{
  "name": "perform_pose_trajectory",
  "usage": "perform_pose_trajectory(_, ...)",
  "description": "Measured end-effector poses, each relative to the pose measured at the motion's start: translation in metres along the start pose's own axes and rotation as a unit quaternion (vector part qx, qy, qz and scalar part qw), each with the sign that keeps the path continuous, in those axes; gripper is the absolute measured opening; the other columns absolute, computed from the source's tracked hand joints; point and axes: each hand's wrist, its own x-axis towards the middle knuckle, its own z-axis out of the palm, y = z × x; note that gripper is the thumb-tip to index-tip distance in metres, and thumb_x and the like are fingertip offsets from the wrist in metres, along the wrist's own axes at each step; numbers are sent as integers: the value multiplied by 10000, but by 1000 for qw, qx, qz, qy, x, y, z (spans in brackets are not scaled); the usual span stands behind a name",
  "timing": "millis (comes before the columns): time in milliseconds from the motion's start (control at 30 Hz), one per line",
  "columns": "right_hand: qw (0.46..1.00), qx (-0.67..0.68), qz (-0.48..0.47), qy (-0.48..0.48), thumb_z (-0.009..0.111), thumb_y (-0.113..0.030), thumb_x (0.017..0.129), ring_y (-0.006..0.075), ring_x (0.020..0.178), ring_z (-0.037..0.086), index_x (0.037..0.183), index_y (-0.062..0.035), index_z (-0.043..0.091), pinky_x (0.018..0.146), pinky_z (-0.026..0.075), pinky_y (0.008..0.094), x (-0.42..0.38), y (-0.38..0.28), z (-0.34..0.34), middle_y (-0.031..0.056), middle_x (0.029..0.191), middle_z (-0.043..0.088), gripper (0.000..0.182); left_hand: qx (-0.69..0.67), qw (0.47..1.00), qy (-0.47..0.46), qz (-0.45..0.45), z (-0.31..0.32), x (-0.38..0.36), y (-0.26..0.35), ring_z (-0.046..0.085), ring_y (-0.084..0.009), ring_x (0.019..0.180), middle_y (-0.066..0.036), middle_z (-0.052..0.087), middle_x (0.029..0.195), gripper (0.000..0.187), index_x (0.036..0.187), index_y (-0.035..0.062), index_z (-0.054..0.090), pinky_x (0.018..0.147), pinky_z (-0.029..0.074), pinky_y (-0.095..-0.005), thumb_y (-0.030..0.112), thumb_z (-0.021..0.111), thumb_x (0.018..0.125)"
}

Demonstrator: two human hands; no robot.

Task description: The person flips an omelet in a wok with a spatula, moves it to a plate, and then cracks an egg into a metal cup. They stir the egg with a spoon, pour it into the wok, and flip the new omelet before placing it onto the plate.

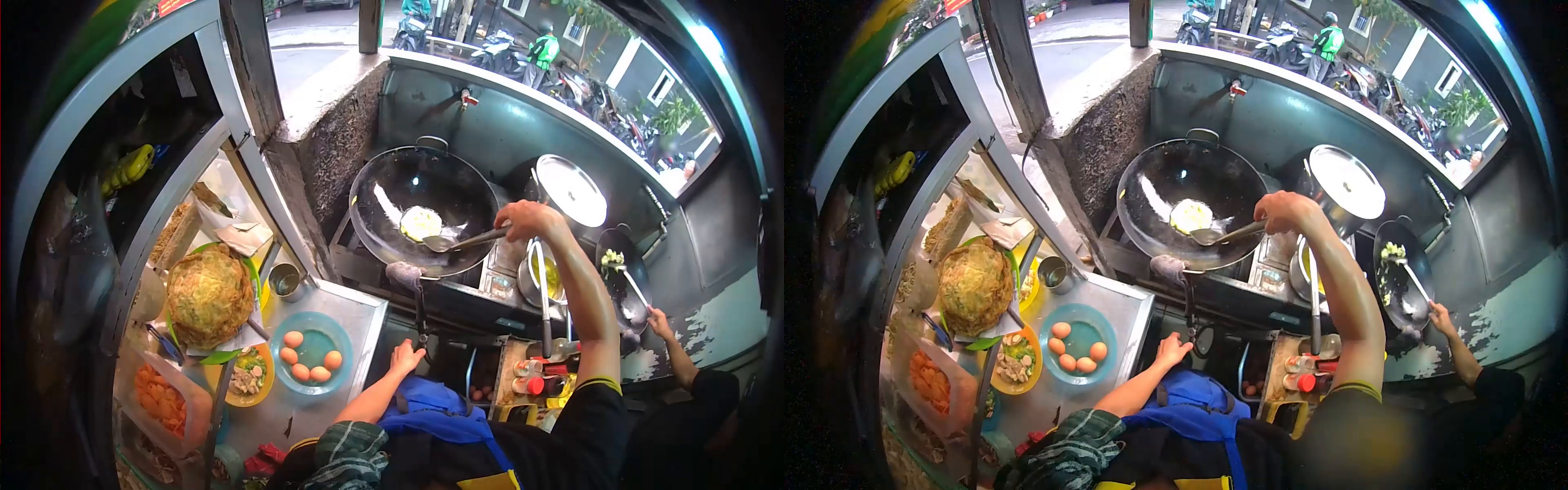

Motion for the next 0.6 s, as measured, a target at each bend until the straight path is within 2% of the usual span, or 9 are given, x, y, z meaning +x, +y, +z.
perform_pose_trajectory(67,1000,24,-2,0,684,-203,742,308,1049,668,1161,-133,695,929,522,405,3,10,9,125,1118,705,426,-6,999,34,-29,6,8,6,666,-362,1036,-170,706,1067,528,1208,46,620,903,523,-451,389,727,821)
perform_pose_trajectory(100,999,35,-26,12,648,-184,744,324,1073,661,1212,-144,673,953,518,407,-1,14,12,137,1147,700,471,-25,999,34,-18,7,11,8,671,-364,1012,-172,705,1068,478,1148,46,631,885,529,-456,383,731,824)
perform_pose_trajectory(267,993,108,-16,42,622,-198,764,331,1075,657,1204,-118,660,961,509,417,-31,24,22,156,1143,695,449,-44,998,36,-10,14,19,17,677,-384,976,-195,702,1036,457,1086,41,630,852,537,-465,382,753,808)
perform_pose_trajectory(333,993,110,3,49,620,-187,765,342,1047,665,1185,-108,663,946,516,423,-39,27,24,166,1117,699,430,-11,994,106,-30,19,18,18,672,-401,977,-218,697,1022,460,1079,43,630,852,535,-471,391,758,807)
perform_pose_trajectory(533,997,70,6,44,609,-165,772,361,988,679,1176,-117,668,917,529,434,-51,30,25,173,1049,713,411,-20,996,84,-22,17,19,24,662,-426,980,-233,689,1013,383,1074,32,625,849,534,-480,282,766,821)
perform_pose_trajectory(600,996,79,3,36,612,-165,769,356,1006,674,1176,-125,671,928,526,432,-55,27,21,164,1077,709,413,15,996,82,12,13,16,28,658,-432,982,-237,687,1013,336,1068,25,624,841,533,-488,242,746,843)
